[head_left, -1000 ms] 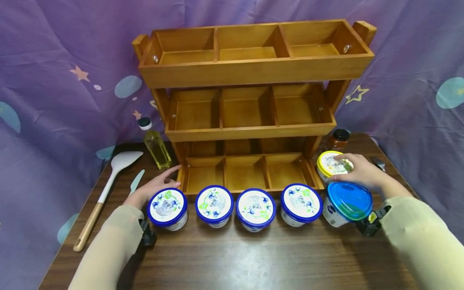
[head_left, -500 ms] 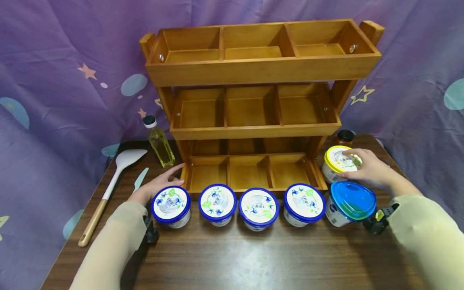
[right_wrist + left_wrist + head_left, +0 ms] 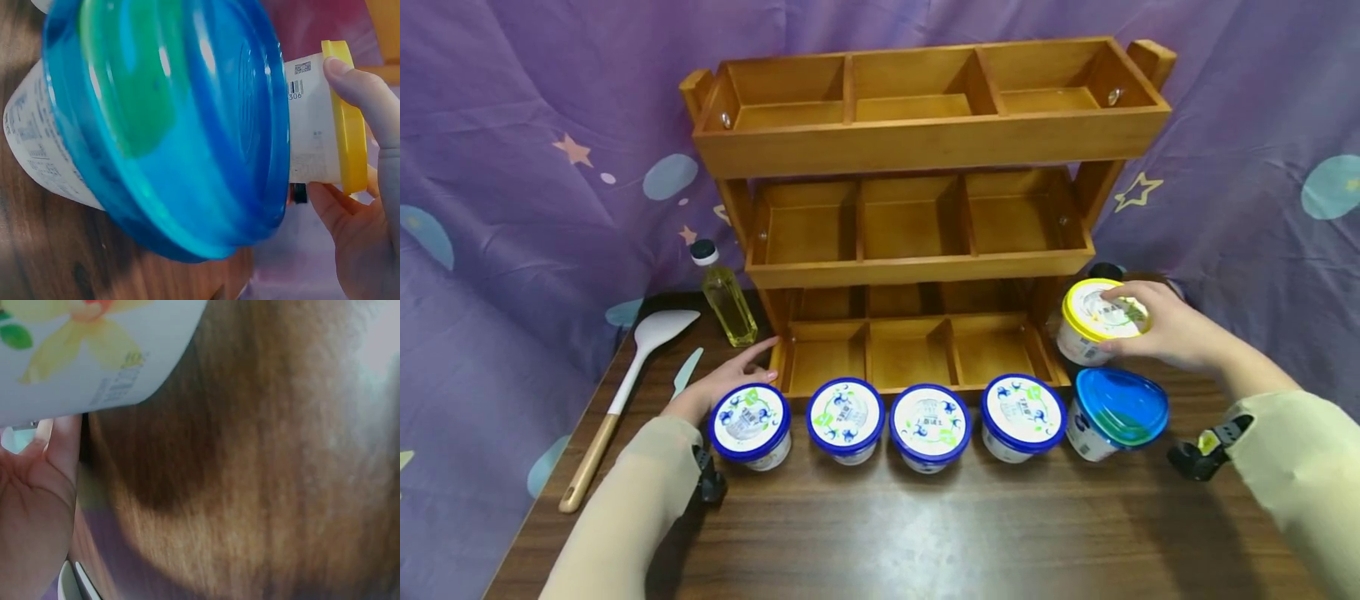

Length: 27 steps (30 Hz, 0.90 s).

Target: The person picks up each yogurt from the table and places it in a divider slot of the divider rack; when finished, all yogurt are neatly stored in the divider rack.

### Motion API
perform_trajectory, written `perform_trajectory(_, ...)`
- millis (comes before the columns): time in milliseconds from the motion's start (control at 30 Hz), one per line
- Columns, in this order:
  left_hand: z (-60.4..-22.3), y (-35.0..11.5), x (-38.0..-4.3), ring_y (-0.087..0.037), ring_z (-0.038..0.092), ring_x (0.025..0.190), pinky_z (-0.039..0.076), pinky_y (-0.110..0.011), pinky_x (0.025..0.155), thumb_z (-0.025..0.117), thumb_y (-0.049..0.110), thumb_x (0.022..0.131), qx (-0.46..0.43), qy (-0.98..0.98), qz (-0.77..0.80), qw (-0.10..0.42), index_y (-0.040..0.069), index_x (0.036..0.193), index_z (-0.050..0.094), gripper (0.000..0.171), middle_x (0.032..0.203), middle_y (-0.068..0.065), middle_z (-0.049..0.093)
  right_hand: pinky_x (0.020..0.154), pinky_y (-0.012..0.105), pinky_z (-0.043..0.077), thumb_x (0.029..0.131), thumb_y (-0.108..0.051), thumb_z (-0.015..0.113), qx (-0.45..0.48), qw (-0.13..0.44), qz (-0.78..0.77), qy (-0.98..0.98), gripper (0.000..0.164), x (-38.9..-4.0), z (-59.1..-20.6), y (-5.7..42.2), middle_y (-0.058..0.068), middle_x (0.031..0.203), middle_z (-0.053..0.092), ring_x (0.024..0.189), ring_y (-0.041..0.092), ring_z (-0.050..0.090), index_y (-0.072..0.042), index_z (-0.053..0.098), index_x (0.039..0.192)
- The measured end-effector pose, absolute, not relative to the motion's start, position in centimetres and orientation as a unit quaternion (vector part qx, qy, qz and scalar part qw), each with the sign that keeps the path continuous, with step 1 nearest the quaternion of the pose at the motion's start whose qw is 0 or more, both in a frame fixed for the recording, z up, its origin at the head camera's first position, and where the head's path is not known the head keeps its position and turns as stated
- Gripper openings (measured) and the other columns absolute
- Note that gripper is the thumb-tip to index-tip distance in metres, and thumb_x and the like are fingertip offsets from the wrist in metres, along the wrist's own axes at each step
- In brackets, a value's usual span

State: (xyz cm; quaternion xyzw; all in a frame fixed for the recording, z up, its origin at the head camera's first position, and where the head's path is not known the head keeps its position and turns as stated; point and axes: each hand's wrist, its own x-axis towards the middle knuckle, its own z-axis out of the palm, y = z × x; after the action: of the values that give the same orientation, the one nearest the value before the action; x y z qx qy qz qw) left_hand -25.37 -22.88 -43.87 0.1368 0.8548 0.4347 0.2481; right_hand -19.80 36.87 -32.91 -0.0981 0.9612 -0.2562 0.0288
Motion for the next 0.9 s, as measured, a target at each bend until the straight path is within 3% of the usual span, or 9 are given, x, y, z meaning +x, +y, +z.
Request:
perform_trajectory(333, -43.7, -22.7, -25.3, -0.036, 0.051, 0.112, 0.037, -0.05, 0.094, 0.053, 0.04, 0.094, 0.126, 0.856, 0.438, 0.245, 0.02, 0.151, 0.017, 0.071, 0.127, -0.026, 0.05, 0.091, 0.062, 0.025, 0.069, -0.027, 0.083, -0.144, 0.013, -0.273, 0.951, 0.07, -19.7, -32.6, 34.8, 0.028, 0.135, 0.031, 0.121, 0.044, 0.026, -0.004, 0.05, 0.127)
perform_trajectory(600, -43.6, -22.9, -25.2, -0.039, 0.047, 0.116, 0.034, -0.053, 0.096, 0.052, 0.037, 0.094, 0.132, 0.855, 0.437, 0.246, 0.021, 0.152, 0.014, 0.071, 0.138, -0.027, 0.038, 0.093, 0.064, 0.026, 0.07, -0.031, 0.083, -0.155, 0.03, -0.263, 0.952, 0.072, -20.2, -32.8, 32.8, 0.027, 0.138, 0.028, 0.122, 0.044, 0.028, -0.006, 0.049, 0.128)
perform_trajectory(900, -43.8, -22.8, -25.4, -0.035, 0.051, 0.111, 0.037, -0.051, 0.094, 0.051, 0.041, 0.094, 0.131, 0.855, 0.435, 0.249, 0.02, 0.149, 0.021, 0.067, 0.125, -0.025, 0.05, 0.093, 0.061, 0.029, 0.071, -0.039, 0.081, -0.137, 0.059, -0.266, 0.952, 0.072, -20.6, -32.9, 31.0, 0.023, 0.14, 0.025, 0.117, 0.042, 0.035, -0.011, 0.048, 0.129)
